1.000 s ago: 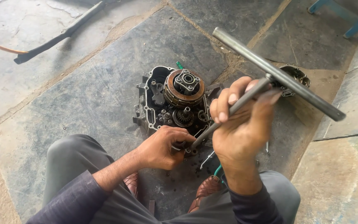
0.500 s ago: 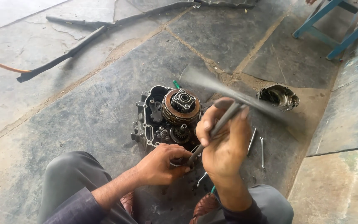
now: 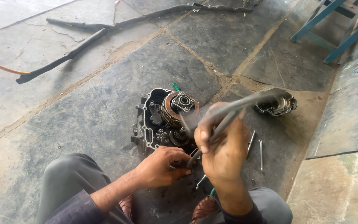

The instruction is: The recorder is repairing an internal motorcycle engine component using tools.

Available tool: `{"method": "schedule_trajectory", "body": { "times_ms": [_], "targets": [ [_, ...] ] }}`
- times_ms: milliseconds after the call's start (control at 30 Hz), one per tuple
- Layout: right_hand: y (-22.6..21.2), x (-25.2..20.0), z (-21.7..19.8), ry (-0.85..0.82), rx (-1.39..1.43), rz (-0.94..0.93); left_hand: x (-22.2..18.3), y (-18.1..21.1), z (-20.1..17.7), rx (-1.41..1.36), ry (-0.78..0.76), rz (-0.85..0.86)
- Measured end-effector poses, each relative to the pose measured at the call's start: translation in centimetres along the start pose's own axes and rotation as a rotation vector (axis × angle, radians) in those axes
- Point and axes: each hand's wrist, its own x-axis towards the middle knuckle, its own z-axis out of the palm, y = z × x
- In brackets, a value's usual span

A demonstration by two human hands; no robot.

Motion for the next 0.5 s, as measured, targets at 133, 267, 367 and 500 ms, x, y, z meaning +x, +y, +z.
{"method": "schedule_trajectory", "body": {
  "times_ms": [133, 267, 367, 500],
  "targets": [
    [0.5, -0.4, -0.4, 0.063, 0.122, -0.024, 0.1, 0.2, 0.0, 0.003, -0.012, -0.022],
    [0.9, -0.5, -2.1, 0.055, -0.020, -0.118, 0.1, -0.2, 0.2, 0.014, 0.004, -0.003],
    [0.5, -0.5, -2.6, -0.073, 0.034, -0.070, 0.2, 0.0, 0.2, -0.003, 0.008, -0.018],
    [-0.5, -0.1, 0.0, -0.021, 0.072, -0.021, 0.2, 0.1, 0.3, -0.009, 0.026, 0.007]
  ]
}}
